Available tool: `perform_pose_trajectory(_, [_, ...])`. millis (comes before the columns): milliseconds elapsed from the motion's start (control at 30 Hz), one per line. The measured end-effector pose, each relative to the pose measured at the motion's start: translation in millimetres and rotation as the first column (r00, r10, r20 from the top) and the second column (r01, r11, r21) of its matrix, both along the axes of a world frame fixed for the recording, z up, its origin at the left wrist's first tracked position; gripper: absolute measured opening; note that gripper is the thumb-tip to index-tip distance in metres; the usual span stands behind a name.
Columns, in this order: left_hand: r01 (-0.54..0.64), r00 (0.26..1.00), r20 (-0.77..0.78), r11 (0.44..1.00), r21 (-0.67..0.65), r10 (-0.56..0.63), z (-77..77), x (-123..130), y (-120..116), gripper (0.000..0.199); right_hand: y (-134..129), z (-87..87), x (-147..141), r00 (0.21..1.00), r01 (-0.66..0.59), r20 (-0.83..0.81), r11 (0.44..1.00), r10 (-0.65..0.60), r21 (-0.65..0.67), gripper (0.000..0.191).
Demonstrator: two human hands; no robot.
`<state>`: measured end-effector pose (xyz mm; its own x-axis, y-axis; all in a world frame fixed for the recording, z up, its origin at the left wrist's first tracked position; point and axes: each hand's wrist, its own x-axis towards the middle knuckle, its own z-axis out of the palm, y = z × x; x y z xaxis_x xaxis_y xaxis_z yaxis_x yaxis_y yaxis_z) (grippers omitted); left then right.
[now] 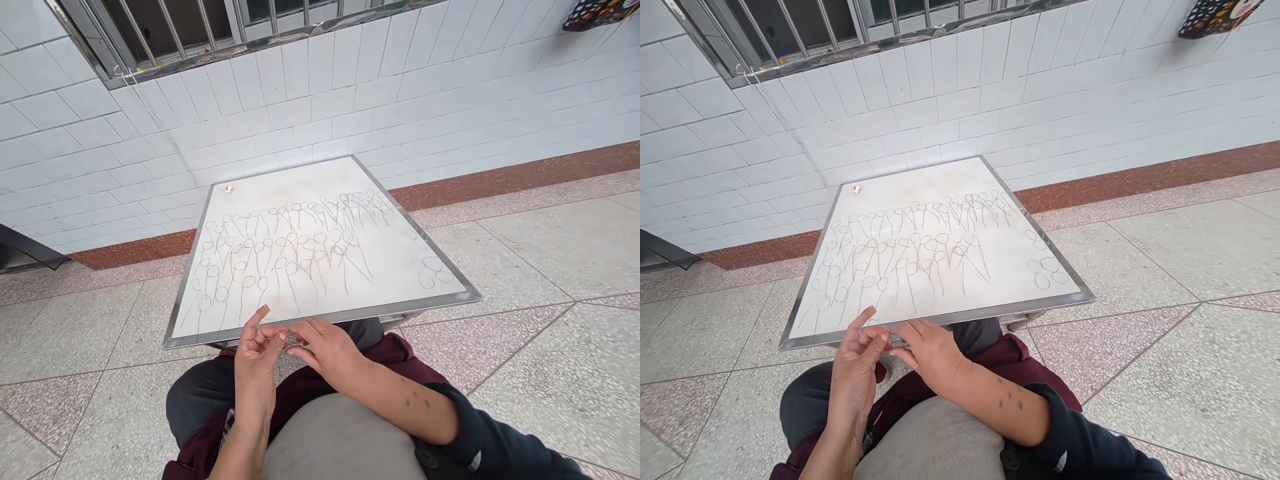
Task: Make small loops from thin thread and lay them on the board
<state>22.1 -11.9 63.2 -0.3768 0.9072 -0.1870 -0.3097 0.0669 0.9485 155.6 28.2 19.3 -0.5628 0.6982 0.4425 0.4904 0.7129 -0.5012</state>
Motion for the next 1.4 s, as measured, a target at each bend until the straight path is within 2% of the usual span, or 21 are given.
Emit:
perform_pose_trajectory(200, [-0.039,0.997,-0.058,0.999,0.022,0.04,-5.5,-0.6,-0.1,0.055,3.6,-1.9,-0.9,0.987,0.06,0.144,0.994,-0.073,0.095,0.013])
perform_pose_trajectory(300, [-0.045,0.994,-0.095,0.999,0.01,0.046,-4.6,0.6,0.4,0.053,3.3,0.0,-1.8,0.98,0.101,0.155,0.984,-0.124,0.148,0.02])
perform_pose_trajectory(367, [-0.034,0.994,-0.099,0.999,0.007,0.035,-3.1,2.6,0.8,0.053,2.8,1.7,-4.2,0.983,0.091,0.144,0.984,-0.113,0.151,0.023])
perform_pose_trajectory(533, [0.01,0.994,-0.109,1.0,-0.009,-0.011,-2.0,3.7,0.7,0.055,2.8,2.9,-7.9,0.995,0.014,0.1,0.999,-0.017,0.031,0.006])
perform_pose_trajectory(633, [0.06,0.985,-0.158,0.998,-0.027,-0.064,-2.0,0.4,-0.3,0.055,2.7,3.7,-4.8,0.997,-0.046,0.058,0.997,0.049,-0.06,0.005])
perform_pose_trajectory(733, [0.086,0.973,-0.209,0.994,-0.061,-0.097,-1.6,-2.2,-1.2,0.052,2.5,3.9,-0.7,0.995,-0.089,0.036,0.993,0.093,-0.083,0.008])
perform_pose_trajectory(1133, [0.119,0.942,-0.301,0.987,-0.105,-0.146,-3.2,0.3,-0.2,0.043,6.6,-8.2,5.1,0.996,-0.092,-0.012,0.99,0.092,-0.105,0.024])
perform_pose_trajectory(1267, [0.156,0.938,-0.296,0.983,-0.095,-0.178,-5.7,0.9,0.6,0.043,5.4,-9.8,6.5,0.996,-0.086,-0.045,0.982,0.08,-0.166,0.023])
perform_pose_trajectory(1400, [0.174,0.923,-0.321,0.974,-0.148,-0.214,-7.0,-2.7,0.6,0.047,3.9,-9.0,8.4,0.991,-0.126,-0.073,0.968,0.113,-0.219,0.021])
